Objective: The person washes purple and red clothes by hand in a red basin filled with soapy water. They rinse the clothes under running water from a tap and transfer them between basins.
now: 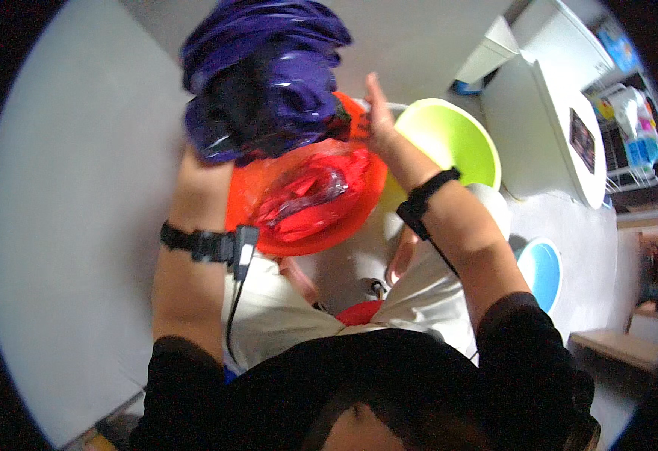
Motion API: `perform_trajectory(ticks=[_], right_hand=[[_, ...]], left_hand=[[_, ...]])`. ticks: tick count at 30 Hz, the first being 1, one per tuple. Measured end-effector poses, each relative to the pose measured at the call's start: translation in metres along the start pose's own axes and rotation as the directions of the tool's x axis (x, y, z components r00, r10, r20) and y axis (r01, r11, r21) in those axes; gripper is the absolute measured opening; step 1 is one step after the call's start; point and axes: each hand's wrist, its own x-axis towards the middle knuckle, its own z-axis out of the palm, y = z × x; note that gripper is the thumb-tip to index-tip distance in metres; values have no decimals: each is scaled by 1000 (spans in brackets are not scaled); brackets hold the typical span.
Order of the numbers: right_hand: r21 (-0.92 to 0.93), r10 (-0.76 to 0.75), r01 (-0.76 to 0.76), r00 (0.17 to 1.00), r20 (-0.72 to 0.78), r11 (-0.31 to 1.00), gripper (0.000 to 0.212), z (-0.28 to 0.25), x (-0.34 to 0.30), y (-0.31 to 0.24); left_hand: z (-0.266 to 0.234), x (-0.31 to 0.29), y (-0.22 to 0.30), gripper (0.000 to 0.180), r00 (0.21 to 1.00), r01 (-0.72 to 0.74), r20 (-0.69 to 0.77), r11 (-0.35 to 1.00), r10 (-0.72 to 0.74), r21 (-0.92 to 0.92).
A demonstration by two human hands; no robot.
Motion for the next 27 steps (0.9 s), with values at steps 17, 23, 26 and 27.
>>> perform_trajectory(ticks=[17,23,26,27], right_hand=[[135,-158,98,813,561,986,102,30,-28,-25],[173,-198,160,953,229,972,65,39,-21,-8],[21,-246,248,967,-70,969,53,36,-3,6],[-41,-275,272,958,-81,961,52,32,3,11]], left_hand=[[-4,-12,-29,49,993,117,-25,993,-117,12],[12,-23,-48,49,986,165,-11,986,-165,-1],[21,-26,-53,48,984,177,7,984,-177,2],[25,-25,-54,48,984,176,12,984,-176,-2]])
